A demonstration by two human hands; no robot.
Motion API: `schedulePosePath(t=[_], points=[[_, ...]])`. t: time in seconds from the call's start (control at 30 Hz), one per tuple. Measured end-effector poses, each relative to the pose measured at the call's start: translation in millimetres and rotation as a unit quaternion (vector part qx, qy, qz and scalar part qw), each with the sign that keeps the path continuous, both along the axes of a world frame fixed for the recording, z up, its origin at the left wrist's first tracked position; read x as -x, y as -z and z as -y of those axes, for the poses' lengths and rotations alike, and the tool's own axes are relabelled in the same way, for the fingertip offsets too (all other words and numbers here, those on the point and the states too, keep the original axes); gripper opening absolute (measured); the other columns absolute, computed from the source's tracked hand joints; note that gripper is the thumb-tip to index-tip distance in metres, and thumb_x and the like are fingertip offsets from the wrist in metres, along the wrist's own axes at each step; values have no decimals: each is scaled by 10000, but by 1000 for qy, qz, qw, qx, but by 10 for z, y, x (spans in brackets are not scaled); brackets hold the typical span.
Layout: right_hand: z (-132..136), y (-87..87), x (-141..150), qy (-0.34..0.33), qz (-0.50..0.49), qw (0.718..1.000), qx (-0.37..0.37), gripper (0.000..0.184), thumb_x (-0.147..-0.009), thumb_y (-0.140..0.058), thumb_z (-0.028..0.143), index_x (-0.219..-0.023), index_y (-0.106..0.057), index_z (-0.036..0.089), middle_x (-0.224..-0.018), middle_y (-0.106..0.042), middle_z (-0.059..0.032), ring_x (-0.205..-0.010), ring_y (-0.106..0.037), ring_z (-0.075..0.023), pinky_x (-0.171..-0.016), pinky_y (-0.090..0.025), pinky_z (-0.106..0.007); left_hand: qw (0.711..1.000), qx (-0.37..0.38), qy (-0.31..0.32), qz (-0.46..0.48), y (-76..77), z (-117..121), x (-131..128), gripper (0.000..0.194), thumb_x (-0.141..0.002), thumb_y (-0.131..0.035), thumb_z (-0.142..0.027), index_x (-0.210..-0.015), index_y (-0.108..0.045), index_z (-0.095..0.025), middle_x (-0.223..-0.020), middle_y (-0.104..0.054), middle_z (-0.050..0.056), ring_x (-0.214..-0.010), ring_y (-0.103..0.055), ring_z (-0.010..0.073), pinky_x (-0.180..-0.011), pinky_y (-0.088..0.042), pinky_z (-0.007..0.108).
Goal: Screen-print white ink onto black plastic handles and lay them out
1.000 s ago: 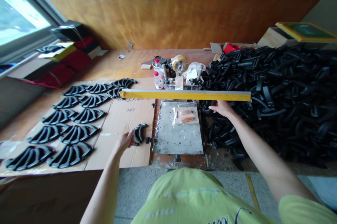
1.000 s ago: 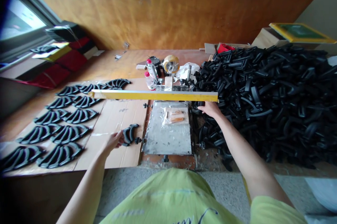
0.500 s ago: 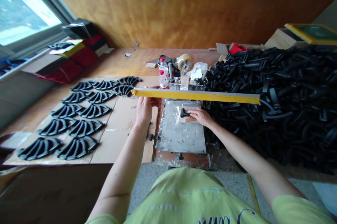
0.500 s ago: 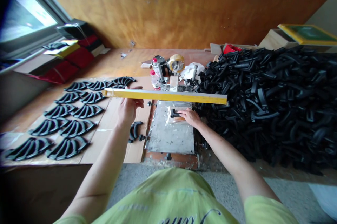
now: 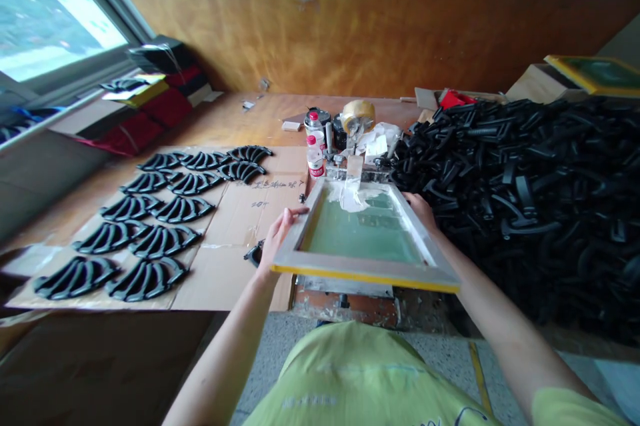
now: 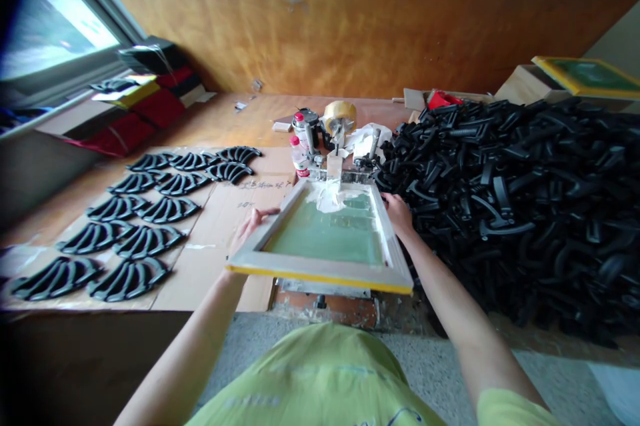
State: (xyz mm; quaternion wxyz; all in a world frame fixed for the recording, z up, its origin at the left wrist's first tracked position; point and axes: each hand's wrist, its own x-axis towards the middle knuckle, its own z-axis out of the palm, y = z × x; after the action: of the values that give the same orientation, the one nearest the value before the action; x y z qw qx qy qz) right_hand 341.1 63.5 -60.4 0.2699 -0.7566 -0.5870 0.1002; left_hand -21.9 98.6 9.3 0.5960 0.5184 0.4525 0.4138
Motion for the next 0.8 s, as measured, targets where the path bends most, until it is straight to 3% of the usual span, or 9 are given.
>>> schedulePosePath(t=[0.1, 0.17, 0.23, 0.3, 0.43, 0.53, 0.67, 0.73, 0.8], points=[[-234, -180, 25, 22, 29, 998, -58, 387, -877, -518, 226, -1253, -593, 166, -1136, -631, -120, -1010, -609, -238, -920, -482, -393, 994, 92, 45, -46, 417, 207, 122, 551, -773, -609, -581, -1150, -657, -182, -788, -656, 21, -594, -545, 125, -522, -404, 215], [-464, -296, 261, -41, 67, 993, -93, 529, -836, -607, 256, -1352, -504, 199, -1320, -517, -133, -1176, -510, -286, -1013, -412, -443, 992, 100, 43, -59, 692, 280, 129, 646, -737, -663, -544, -1274, -587, -192, -759, -635, 6, -610, -545, 129, -547, -413, 215], [-697, -369, 562, -110, 114, 983, -91, 621, -803, -661, 259, -1384, -452, 197, -1377, -446, -148, -1239, -427, -325, -1035, -369, -478, 993, 90, 28, -73, 900, 308, 105, 716, -727, -676, -521, -1348, -526, -198, -723, -601, -13, -608, -528, 124, -565, -417, 217], [-868, -377, 819, -147, 158, 975, -59, 505, -801, -659, 226, -1286, -529, 168, -1266, -520, -162, -1175, -452, -330, -982, -386, -463, 993, 80, 19, -85, 1013, 313, 81, 716, -743, -663, -505, -1372, -504, -203, -719, -579, -21, -609, -513, 115, -579, -417, 214], [-853, -248, 1036, -183, 190, 964, 28, 132, -857, -556, 182, -955, -643, 163, -900, -642, -113, -937, -534, -265, -797, -417, -349, 993, 78, 18, -86, 1047, 316, 77, 687, -756, -650, -491, -1374, -506, -228, -772, -598, -8, -656, -540, 122, -620, -439, 220], [-571, -178, 1005, -261, 185, 947, 36, 163, -873, -488, 143, -844, -646, 169, -822, -643, -95, -881, -534, -240, -735, -394, -317, 993, 74, 18, -89, 1040, 321, 83, 670, -770, -637, -488, -1374, -506, -231, -806, -613, 2, -723, -567, 137, -669, -454, 231], [-288, -248, 880, -407, 163, 899, 16, 176, -853, -486, 122, -799, -647, 170, -794, -630, -82, -857, -530, -218, -736, -377, -304, 993, 82, 19, -85, 1037, 321, 77, 686, -782, -630, -484, -1395, -482, -214, -818, -622, 4, -746, -571, 141, -691, -446, 228], [-298, -294, 838, -433, 146, 889, 27, 139, -835, -528, 143, -779, -648, 185, -773, -623, -60, -815, -530, -203, -708, -371, -292, 993, 82, 22, -83, 1020, 320, 78, 690, -785, -630, -483, -1399, -478, -208, -804, -620, 1, -718, -562, 136, -672, -440, 224], [-345, -293, 830, -404, 142, 903, 30, 110, -826, -556, 166, -773, -649, 195, -764, -618, -45, -791, -529, -197, -683, -367, -285, 993, 83, 22, -82, 994, 320, 82, 691, -778, -638, -484, -1393, -486, -207, -790, -621, -2, -687, -555, 129, -647, -437, 222]])
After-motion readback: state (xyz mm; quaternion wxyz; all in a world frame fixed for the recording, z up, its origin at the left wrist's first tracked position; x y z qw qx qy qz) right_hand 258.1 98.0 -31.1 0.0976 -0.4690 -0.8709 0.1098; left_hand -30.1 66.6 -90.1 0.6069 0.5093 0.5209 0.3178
